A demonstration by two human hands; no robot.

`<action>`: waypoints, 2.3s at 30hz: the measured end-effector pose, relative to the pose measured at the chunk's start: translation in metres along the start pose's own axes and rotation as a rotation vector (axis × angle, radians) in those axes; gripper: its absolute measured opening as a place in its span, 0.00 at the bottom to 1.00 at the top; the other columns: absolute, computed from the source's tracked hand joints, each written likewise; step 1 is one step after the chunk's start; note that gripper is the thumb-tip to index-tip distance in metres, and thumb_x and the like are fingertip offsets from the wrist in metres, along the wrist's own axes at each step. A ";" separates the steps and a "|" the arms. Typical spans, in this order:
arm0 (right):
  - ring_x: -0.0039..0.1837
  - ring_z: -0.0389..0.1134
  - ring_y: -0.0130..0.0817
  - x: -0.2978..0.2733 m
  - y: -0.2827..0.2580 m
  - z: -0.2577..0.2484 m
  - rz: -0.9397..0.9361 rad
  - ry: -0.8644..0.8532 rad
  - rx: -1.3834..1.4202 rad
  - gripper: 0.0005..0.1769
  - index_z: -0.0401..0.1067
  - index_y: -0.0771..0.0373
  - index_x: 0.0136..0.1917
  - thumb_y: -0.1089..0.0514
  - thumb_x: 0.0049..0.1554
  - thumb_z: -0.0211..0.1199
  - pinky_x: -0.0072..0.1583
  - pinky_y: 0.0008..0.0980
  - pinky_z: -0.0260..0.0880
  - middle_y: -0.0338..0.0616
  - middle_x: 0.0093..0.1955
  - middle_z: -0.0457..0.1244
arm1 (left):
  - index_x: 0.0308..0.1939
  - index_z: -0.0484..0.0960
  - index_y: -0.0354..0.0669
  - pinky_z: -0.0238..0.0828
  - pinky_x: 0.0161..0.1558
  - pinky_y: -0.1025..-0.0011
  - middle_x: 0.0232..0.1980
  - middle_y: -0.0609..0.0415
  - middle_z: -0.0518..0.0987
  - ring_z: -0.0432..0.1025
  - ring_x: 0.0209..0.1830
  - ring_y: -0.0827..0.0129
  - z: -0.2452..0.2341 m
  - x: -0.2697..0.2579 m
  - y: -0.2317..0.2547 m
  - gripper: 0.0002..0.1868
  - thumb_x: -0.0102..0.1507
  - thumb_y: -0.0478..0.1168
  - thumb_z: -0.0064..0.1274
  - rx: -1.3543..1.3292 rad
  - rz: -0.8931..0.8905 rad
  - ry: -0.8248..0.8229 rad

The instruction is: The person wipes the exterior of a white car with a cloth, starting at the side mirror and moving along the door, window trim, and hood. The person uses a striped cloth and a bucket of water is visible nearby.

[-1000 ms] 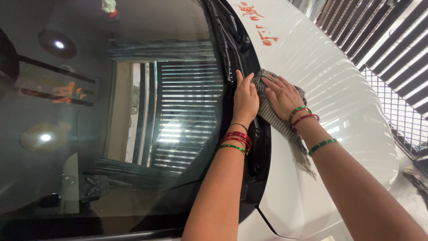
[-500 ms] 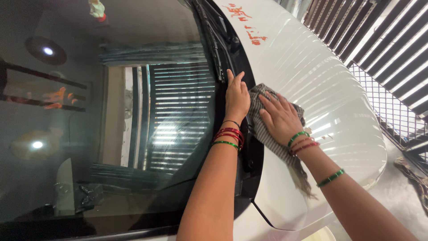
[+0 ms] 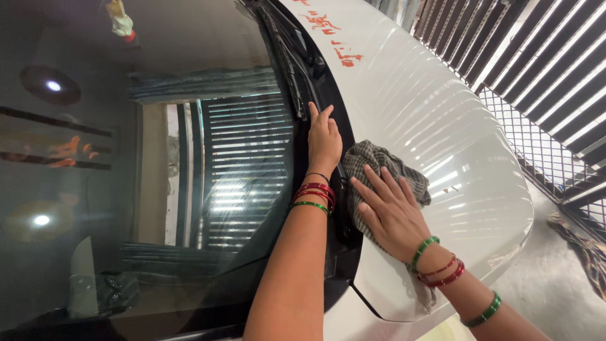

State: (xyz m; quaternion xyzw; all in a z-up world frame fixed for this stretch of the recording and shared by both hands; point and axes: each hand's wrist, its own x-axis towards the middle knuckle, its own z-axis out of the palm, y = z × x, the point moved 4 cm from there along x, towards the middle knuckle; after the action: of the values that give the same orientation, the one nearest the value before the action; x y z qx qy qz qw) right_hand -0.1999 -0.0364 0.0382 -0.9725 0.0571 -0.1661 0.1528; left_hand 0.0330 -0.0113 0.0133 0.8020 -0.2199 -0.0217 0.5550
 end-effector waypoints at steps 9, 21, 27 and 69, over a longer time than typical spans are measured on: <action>0.84 0.39 0.45 0.046 0.034 0.014 0.097 -0.060 0.011 0.29 0.55 0.39 0.79 0.42 0.67 0.36 0.79 0.52 0.31 0.39 0.83 0.47 | 0.69 0.68 0.42 0.73 0.60 0.66 0.84 0.46 0.43 0.74 0.62 0.59 -0.003 -0.005 0.003 0.25 0.70 0.41 0.28 -0.013 -0.082 -0.049; 0.85 0.36 0.37 0.097 0.133 0.034 0.412 -0.073 -0.006 0.32 0.48 0.35 0.81 0.37 0.65 0.32 0.80 0.48 0.30 0.33 0.85 0.41 | 0.70 0.68 0.42 0.71 0.61 0.68 0.84 0.46 0.43 0.70 0.67 0.60 -0.013 -0.012 0.021 0.25 0.70 0.40 0.27 -0.027 -0.082 -0.061; 0.84 0.37 0.38 0.091 0.155 0.034 0.501 -0.046 0.026 0.32 0.48 0.36 0.81 0.37 0.65 0.32 0.80 0.47 0.29 0.35 0.85 0.42 | 0.70 0.68 0.42 0.70 0.62 0.68 0.84 0.45 0.43 0.69 0.69 0.60 -0.010 -0.010 0.017 0.25 0.70 0.40 0.28 -0.007 -0.078 -0.053; 0.83 0.41 0.43 0.051 0.063 0.016 0.216 -0.023 0.011 0.28 0.59 0.37 0.77 0.38 0.66 0.39 0.79 0.52 0.31 0.38 0.82 0.47 | 0.69 0.69 0.43 0.77 0.44 0.71 0.84 0.51 0.46 0.77 0.38 0.73 -0.011 -0.011 0.011 0.25 0.70 0.41 0.31 0.005 -0.094 -0.032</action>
State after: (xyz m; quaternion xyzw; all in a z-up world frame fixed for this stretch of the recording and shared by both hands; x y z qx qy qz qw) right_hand -0.1503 -0.0995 0.0191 -0.9618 0.1589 -0.1376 0.1757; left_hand 0.0227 -0.0002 0.0254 0.8124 -0.1912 -0.0601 0.5475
